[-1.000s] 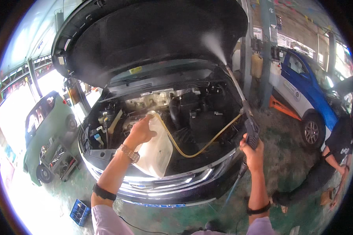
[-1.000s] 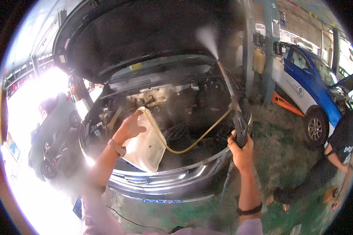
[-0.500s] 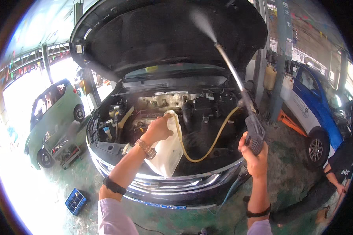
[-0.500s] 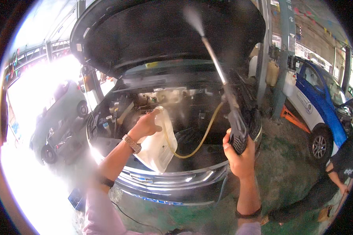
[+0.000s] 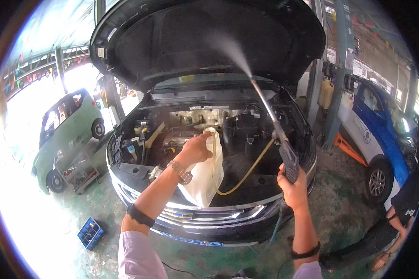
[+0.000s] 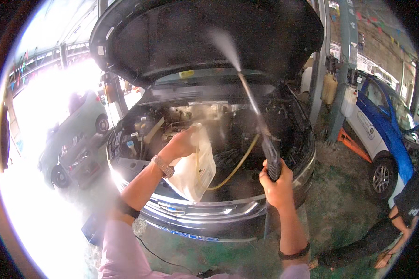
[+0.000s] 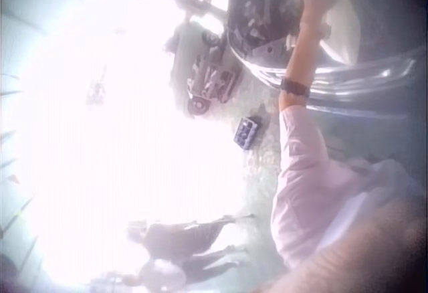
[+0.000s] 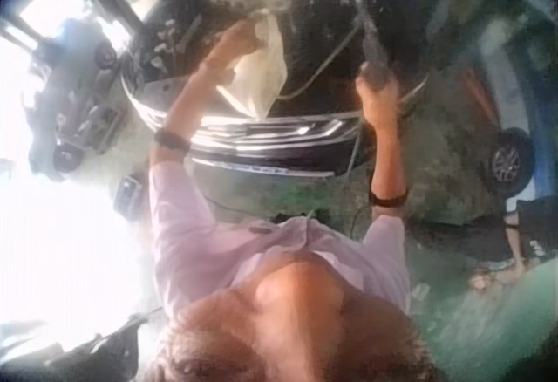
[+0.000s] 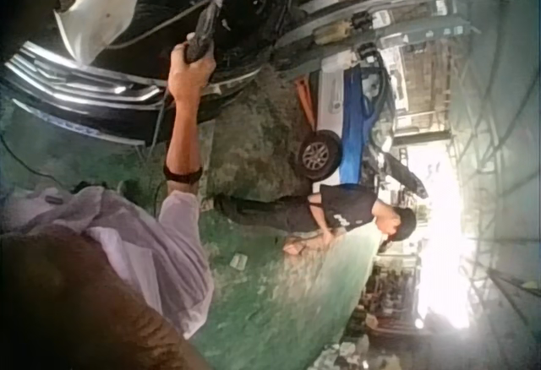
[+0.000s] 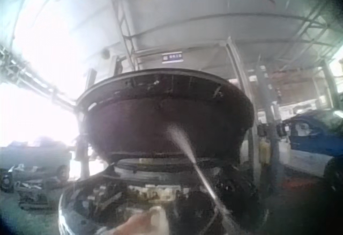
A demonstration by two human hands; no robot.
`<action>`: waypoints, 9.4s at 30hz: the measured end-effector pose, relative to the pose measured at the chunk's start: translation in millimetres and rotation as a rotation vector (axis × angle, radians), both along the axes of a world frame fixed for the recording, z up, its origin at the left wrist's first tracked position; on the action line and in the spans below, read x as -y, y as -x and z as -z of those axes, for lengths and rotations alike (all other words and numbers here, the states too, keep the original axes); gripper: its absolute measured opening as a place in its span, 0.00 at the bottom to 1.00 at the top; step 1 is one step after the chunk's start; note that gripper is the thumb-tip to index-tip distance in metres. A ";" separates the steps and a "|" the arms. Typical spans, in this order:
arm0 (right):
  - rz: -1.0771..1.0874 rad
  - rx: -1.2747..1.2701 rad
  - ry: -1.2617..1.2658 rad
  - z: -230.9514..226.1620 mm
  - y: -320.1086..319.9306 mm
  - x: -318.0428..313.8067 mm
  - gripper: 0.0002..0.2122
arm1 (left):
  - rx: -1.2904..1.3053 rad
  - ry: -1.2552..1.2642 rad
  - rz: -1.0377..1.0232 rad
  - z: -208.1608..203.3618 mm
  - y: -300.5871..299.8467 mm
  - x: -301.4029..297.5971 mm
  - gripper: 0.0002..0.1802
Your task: The person uses a pressure washer to clean the engine bay of a car with the hood open. They hold a white plastic container with a yellow tube in the left hand and a pressure washer wand in the right hand, directing a high-pressure water stream across various engine components.
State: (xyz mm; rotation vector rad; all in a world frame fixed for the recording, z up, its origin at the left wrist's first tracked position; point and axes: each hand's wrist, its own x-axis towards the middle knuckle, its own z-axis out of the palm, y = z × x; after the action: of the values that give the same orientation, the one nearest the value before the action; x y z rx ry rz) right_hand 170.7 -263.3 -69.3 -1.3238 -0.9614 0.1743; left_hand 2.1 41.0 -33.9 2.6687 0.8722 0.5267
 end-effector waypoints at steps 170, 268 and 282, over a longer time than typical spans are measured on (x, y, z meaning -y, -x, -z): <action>0.236 -0.488 -0.295 119.7 -57.6 53.7 0.16 | -0.033 0.207 0.050 -9.1 -1.3 0.3 0.47; -0.302 0.115 0.083 -42.8 411.4 -402.0 0.12 | -0.044 0.037 0.218 0.8 376.5 -401.3 0.48; -0.166 0.065 0.308 -20.1 373.2 -388.3 0.07 | -0.008 0.129 0.243 -2.6 381.2 -389.5 0.49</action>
State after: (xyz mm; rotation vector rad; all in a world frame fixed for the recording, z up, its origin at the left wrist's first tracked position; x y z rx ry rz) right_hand -202.5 125.0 -49.2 -1.5374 -1.1324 0.4225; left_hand -379.1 430.5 -31.3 2.6100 0.5516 0.3885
